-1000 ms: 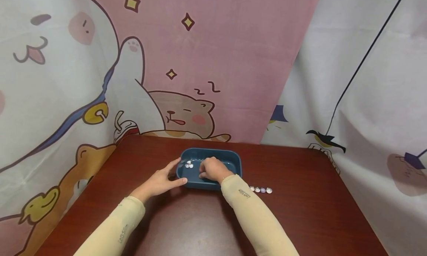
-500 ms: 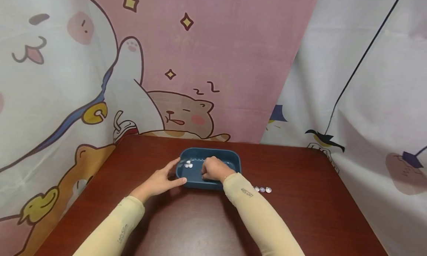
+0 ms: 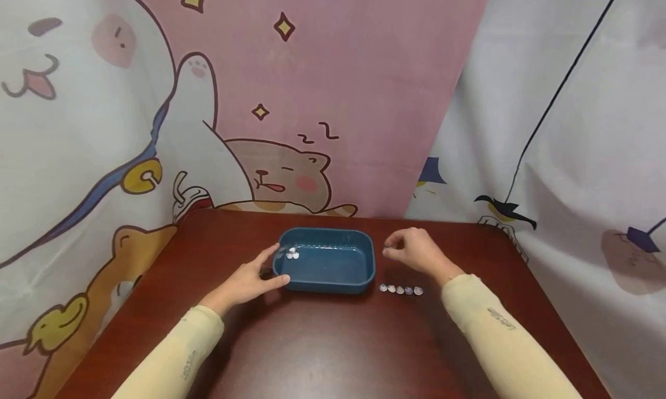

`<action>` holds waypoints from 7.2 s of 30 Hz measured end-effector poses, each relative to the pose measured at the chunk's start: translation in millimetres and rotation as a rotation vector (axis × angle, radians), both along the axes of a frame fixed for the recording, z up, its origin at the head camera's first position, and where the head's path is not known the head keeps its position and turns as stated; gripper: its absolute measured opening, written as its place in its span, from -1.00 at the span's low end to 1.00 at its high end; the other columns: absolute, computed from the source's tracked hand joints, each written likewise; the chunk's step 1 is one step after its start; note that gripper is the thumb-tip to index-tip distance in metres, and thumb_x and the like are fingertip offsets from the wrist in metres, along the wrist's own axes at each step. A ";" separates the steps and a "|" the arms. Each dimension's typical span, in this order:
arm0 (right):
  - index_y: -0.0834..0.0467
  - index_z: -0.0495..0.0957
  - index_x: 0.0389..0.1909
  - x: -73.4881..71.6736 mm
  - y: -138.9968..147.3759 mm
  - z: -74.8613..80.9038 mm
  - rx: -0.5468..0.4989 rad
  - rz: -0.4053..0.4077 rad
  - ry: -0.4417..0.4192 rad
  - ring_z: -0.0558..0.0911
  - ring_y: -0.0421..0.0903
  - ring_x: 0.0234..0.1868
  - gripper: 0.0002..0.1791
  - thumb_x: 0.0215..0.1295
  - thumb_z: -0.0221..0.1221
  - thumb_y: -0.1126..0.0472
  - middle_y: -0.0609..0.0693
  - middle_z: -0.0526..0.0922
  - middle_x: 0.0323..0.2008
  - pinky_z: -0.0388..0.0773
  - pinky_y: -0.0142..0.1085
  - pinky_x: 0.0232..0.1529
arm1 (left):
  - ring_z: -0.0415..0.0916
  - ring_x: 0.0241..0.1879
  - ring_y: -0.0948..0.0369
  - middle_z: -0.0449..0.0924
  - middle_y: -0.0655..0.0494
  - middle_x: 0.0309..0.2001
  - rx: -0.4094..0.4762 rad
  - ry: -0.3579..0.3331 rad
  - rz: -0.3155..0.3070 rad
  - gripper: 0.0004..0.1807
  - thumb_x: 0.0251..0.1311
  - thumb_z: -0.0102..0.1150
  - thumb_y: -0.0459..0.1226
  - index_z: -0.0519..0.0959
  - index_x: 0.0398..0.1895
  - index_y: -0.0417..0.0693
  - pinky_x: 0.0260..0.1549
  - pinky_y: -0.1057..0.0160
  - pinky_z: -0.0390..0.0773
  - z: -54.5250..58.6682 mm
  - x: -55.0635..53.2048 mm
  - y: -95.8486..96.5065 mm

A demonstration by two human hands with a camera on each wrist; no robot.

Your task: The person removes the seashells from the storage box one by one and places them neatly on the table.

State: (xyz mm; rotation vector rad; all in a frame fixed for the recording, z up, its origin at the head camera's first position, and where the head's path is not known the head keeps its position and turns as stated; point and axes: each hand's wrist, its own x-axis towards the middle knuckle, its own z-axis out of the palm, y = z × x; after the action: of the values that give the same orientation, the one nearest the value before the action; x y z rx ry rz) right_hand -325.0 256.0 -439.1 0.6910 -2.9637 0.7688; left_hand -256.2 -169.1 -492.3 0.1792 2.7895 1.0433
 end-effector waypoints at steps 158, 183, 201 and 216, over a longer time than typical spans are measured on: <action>0.04 0.79 0.15 51.7 124.9 -76.2 0.009 -0.087 -0.160 0.48 -0.30 -0.31 -0.64 0.36 0.45 0.13 -0.10 0.79 -0.21 0.41 -0.39 -0.34 | 0.45 0.45 -0.27 0.38 -0.20 0.58 -0.071 -0.015 -0.015 0.15 0.18 0.26 0.48 0.04 0.74 0.32 0.38 -0.40 0.44 4.6 -8.9 2.8; 0.07 0.46 0.51 -17.8 -2.9 -0.2 -0.370 -0.068 -0.341 0.75 0.08 0.14 -0.27 0.54 0.18 -0.30 0.25 0.67 0.31 0.65 0.10 0.26 | 0.49 0.42 -0.24 0.45 -0.19 0.53 -0.091 -0.014 -0.009 0.15 0.18 0.26 0.48 0.05 0.74 0.32 0.37 -0.38 0.47 6.0 -9.5 2.6; 0.08 0.50 0.49 -23.4 -202.9 -60.2 -0.059 -0.007 -0.289 0.61 0.14 0.38 -0.27 0.38 0.43 -0.08 0.16 0.63 0.37 0.55 0.11 0.41 | 0.56 0.38 -0.15 0.53 -0.16 0.46 -0.077 -0.020 -0.031 0.13 0.20 0.24 0.48 0.05 0.74 0.34 0.34 -0.32 0.53 4.4 -8.5 7.8; -0.11 0.73 0.26 -23.2 -225.6 -75.4 0.127 -0.008 -0.108 0.67 0.03 0.22 -0.56 0.41 0.41 -0.09 0.04 0.68 0.17 0.61 0.09 0.33 | 0.54 0.41 -0.19 0.50 -0.17 0.49 -0.056 -0.008 -0.032 0.11 0.21 0.26 0.46 0.07 0.74 0.37 0.35 -0.31 0.51 3.0 -9.7 5.4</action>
State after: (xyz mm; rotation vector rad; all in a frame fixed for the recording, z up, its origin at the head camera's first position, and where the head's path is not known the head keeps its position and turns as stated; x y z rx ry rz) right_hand -348.2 30.4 -514.5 0.6621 -3.1333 0.6418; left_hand -266.0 -163.6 -489.2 0.2116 2.7954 0.9552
